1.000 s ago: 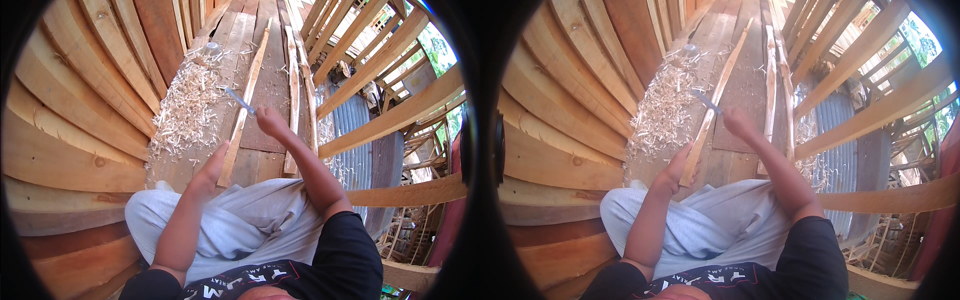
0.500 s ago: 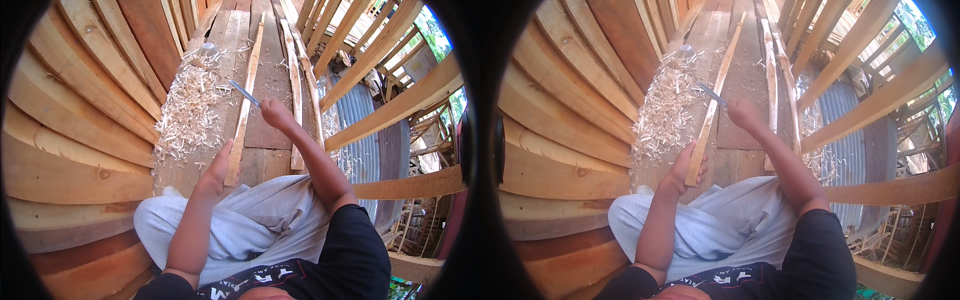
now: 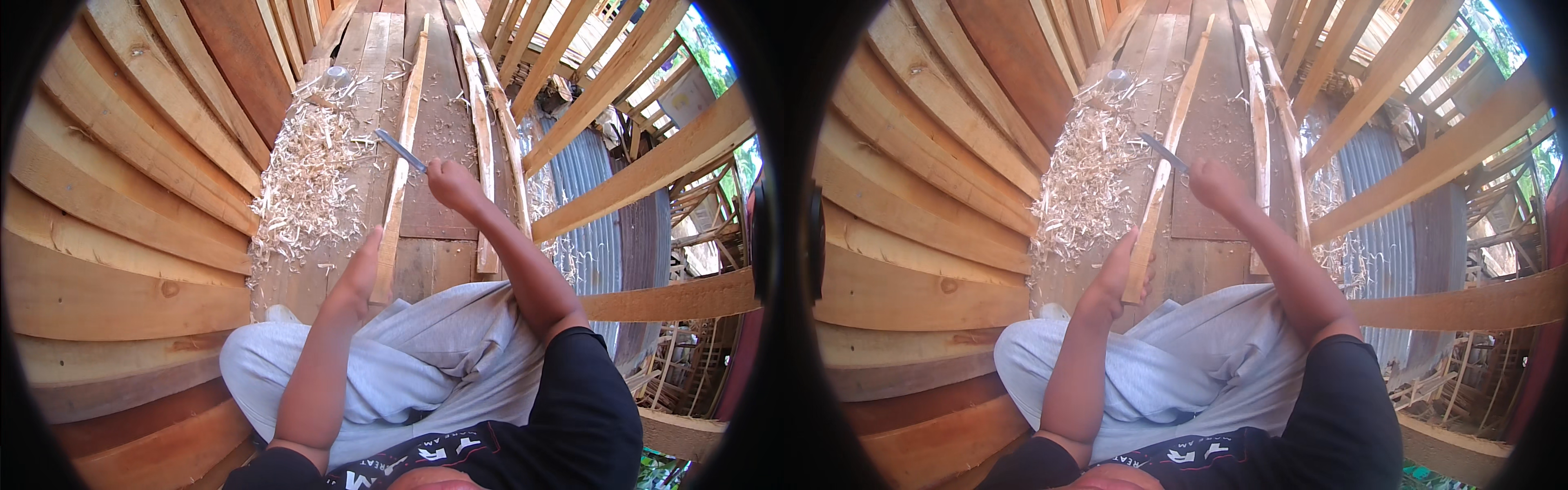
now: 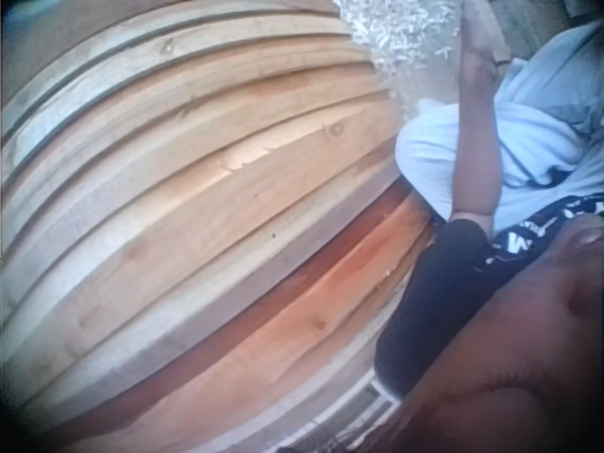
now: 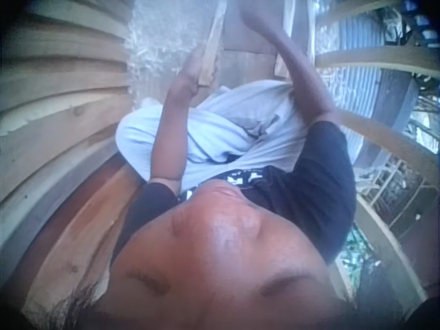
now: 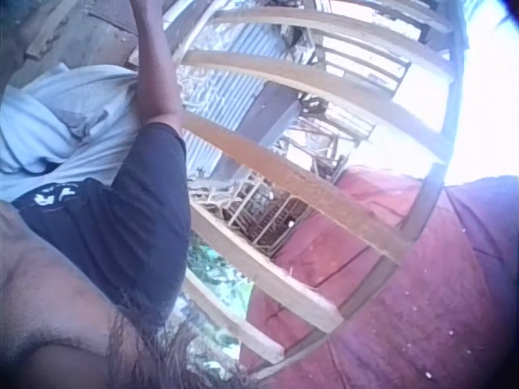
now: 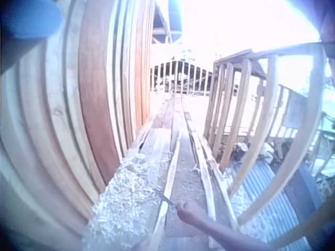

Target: The person sits on the floor and uses a knife to shave and shape a piece of wood. They hold the wood with their left hand and repeatedly scrape the surface with the knife in their right hand, producing wood shavings.

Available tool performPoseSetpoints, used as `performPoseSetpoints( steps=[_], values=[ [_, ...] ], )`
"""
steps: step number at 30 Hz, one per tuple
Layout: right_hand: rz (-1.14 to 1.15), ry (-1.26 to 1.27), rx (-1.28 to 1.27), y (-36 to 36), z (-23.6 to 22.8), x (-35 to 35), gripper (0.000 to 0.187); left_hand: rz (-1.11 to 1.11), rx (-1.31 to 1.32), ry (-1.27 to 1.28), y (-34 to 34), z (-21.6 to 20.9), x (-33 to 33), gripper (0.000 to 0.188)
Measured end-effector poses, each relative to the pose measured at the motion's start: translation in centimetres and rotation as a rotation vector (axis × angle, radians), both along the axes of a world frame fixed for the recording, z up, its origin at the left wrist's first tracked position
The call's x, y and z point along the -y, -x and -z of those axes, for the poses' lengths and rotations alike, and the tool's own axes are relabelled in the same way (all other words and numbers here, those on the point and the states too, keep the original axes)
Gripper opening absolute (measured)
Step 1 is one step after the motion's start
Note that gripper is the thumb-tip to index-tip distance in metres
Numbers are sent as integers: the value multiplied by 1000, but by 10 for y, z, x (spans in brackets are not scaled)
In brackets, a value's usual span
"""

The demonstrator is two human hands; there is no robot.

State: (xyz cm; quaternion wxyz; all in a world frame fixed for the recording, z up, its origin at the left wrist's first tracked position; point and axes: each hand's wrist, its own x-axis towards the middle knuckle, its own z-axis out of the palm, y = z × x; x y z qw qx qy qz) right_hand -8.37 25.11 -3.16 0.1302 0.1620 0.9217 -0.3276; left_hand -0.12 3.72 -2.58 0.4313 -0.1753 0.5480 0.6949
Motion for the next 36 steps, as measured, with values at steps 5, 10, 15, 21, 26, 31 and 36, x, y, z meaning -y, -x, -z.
performPoseSetpoints(
  steps=[5,10,15,21,26,31,36],
  values=[
    [-115,-38,-87,-16,11,12,57,-16,-23,10,-3,-5,2,54],
    [-267,-87,11,-28,-13,31,50,-29,-18,35,7,-1,4,52],
    [-145,-39,13,-20,-16,19,52,-17,-3,-16,8,5,7,51],
    [-110,-79,-69,-12,2,12,50,-4,0,-13,2,0,7,51],
    [-196,20,-36,-24,0,32,48,7,134,-185,11,-1,15,52],
    [-130,-30,-70,-2,12,10,56,32,131,-197,12,1,11,52],
    [-81,55,-81,0,15,9,52,45,293,-480,8,-2,20,48]
  ],
)
